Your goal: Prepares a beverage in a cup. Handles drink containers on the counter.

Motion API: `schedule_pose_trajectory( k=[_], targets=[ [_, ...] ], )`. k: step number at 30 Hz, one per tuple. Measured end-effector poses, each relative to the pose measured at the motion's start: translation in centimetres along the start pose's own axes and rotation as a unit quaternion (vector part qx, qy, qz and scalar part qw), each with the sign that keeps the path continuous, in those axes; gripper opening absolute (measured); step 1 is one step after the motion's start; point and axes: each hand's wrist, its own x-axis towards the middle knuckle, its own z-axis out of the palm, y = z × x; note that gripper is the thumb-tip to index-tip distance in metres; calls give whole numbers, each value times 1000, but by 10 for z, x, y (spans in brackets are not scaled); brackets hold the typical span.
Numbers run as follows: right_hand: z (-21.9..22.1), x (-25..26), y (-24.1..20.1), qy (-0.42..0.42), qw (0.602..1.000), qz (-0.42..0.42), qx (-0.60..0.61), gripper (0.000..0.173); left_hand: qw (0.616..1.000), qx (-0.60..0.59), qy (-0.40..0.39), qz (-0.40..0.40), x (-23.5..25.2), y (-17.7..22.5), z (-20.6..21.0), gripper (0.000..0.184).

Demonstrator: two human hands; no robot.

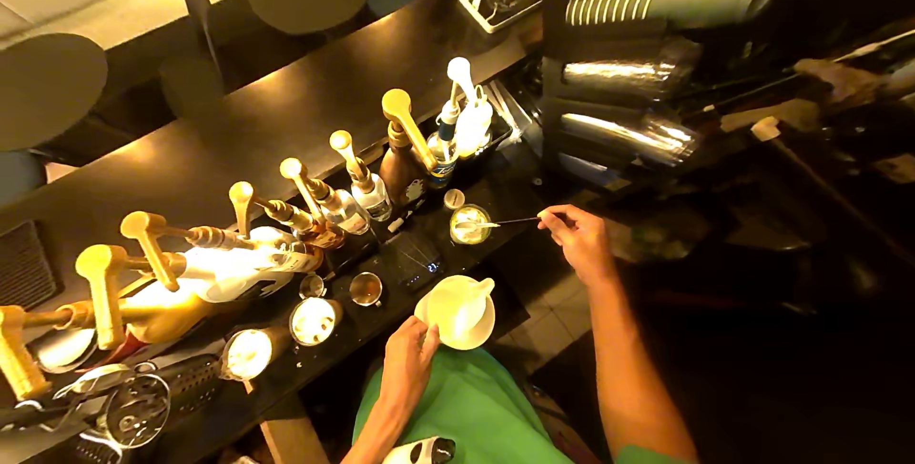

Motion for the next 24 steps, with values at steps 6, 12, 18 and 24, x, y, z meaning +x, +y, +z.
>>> schedule_pose_trajectory(
  k=[6,12,18,24],
  targets=[
    [11,11,-6,12,999,-30,-15,13,1000,3,1,-3,-1,0,0,41],
    [8,16,-3,36,997,-49,-48,12,1000,7,0,1,-1,0,1,41],
    [-5,9,-1,68,994,-58,-68,12,1000,9,-6,3,1,2,2,41],
    [-19,-3,-1,74,990,-66,-97,15,1000,7,-12,7,2,1,3,40]
  ],
)
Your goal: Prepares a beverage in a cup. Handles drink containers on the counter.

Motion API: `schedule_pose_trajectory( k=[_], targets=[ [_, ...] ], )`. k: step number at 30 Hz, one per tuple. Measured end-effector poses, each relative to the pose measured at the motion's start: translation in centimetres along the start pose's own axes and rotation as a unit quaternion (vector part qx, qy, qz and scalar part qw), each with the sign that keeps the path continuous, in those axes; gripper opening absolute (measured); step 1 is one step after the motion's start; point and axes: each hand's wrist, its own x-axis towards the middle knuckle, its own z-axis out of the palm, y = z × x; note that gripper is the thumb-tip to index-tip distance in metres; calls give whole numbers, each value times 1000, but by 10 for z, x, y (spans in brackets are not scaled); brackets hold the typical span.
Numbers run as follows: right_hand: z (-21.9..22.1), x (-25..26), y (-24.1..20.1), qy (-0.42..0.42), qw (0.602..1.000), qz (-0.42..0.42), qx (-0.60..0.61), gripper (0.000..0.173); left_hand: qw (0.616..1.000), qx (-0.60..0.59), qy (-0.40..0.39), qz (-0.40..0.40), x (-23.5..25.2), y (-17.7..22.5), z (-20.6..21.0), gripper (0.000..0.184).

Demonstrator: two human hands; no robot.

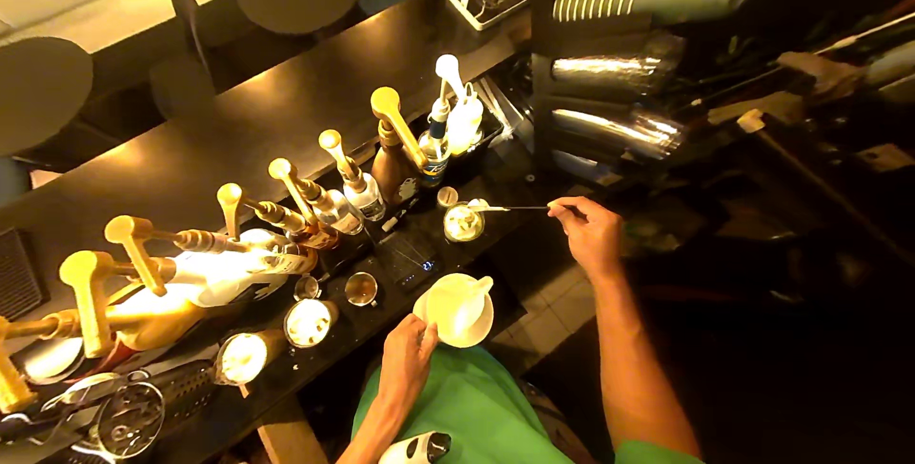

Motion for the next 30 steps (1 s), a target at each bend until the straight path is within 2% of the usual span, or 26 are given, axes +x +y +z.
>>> schedule_pose_trajectory(
  k=[11,20,26,30],
  targets=[
    [-13,-21,-14,-26,998,-30,-51,19,1000,-5,2,3,-2,-3,-1,41],
    [1,-30,-13,-29,999,-27,-2,16,1000,-13,11,-6,-7,-9,-1,41],
    [7,-34,-3,-11,999,11,44,16,1000,-14,11,-6,-9,-12,-1,41],
    [13,-38,7,9,984,106,145,18,1000,-16,10,-8,-9,-12,-1,41]
  ],
)
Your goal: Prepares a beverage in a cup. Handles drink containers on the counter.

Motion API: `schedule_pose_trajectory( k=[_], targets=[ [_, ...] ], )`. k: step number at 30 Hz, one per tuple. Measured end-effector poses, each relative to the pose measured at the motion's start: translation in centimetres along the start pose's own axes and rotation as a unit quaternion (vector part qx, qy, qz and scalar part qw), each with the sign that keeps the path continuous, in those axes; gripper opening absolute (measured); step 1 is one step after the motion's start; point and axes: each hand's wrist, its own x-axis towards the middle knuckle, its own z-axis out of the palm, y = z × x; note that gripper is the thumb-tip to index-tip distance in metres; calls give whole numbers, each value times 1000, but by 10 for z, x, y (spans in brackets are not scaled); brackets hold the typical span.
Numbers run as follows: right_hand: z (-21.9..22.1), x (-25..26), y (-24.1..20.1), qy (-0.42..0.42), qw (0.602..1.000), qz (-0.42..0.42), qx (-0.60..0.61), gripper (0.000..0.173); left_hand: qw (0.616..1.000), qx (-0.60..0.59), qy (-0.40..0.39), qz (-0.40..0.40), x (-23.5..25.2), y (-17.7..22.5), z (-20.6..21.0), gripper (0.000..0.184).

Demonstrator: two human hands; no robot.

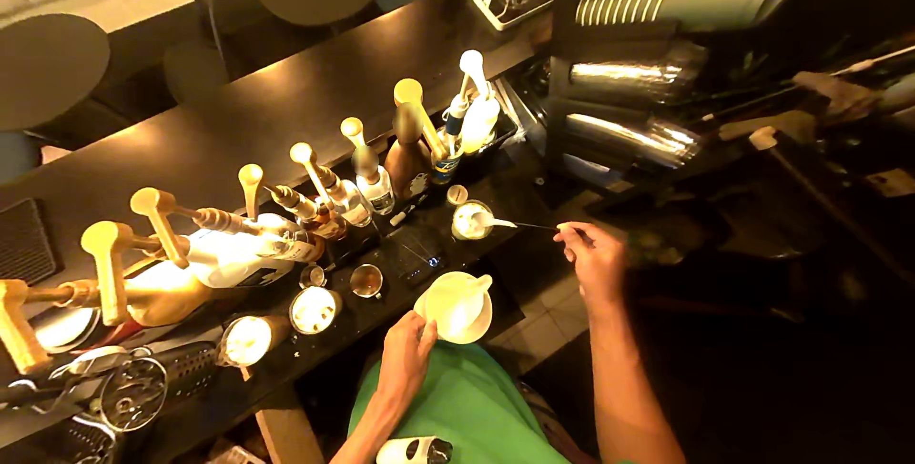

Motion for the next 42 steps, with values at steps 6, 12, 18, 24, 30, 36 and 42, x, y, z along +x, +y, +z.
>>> schedule_pose_trajectory(
  k=[6,12,18,24,30,36,42],
  targets=[
    [3,-8,14,25,994,70,83,19,1000,0,-3,-1,2,1,0,42],
    [2,-20,16,16,997,-55,57,16,1000,6,1,-5,2,0,2,42],
    [4,-21,19,11,993,-117,-8,13,1000,-3,8,-12,2,1,2,41],
    [4,-20,18,8,990,-137,-13,12,1000,-5,14,-12,1,1,3,42],
    [5,-20,22,12,991,-134,-22,13,1000,-4,18,-14,0,1,3,41],
    [5,-20,24,20,994,-106,6,14,1000,-1,14,-17,-2,1,1,40],
    [11,-19,30,50,988,73,123,18,1000,-2,17,-15,-2,-2,1,41]
  ],
)
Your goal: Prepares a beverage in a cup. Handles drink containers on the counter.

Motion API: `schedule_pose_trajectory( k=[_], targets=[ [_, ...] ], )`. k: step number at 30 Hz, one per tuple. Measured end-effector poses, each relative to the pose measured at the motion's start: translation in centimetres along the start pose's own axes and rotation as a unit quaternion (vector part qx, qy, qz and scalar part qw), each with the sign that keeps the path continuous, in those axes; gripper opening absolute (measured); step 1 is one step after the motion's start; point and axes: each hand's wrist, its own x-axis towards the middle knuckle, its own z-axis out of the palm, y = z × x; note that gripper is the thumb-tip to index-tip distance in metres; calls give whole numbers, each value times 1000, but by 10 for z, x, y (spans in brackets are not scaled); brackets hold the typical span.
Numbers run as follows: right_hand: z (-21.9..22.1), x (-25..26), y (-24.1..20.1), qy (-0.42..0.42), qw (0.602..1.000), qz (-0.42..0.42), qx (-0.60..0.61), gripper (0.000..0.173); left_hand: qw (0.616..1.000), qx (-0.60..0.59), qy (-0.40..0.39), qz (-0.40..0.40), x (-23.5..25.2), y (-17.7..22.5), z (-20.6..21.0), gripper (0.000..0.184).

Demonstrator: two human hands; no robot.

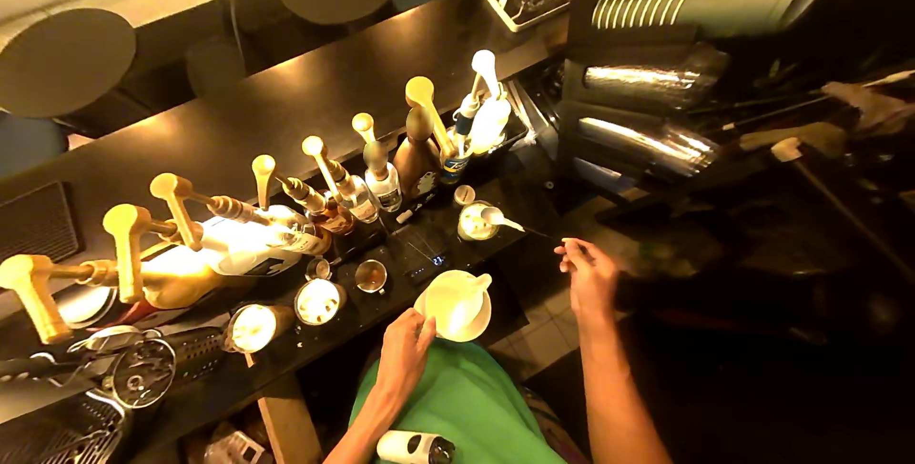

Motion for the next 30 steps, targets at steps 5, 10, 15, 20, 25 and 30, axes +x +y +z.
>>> schedule_pose_trajectory(
  k=[5,10,15,20,25,30],
  targets=[
    [5,3,1,47,974,192,112,19,1000,-10,-5,2,2,0,-2,41],
    [7,-1,-11,6,964,227,140,21,1000,-13,-5,6,5,-2,-4,41],
    [3,-25,-73,-149,986,76,18,20,1000,-16,-11,-4,3,-5,-6,42],
    [17,-53,-123,-295,908,-147,-260,21,1000,-22,-10,-12,-3,-8,-10,42],
    [74,-91,-102,-405,792,-245,-385,20,999,-25,-8,-20,-11,-13,-13,43],
    [122,-119,-80,-504,699,-220,-457,17,999,-28,-1,-34,-21,-14,-19,42]
  ],
)
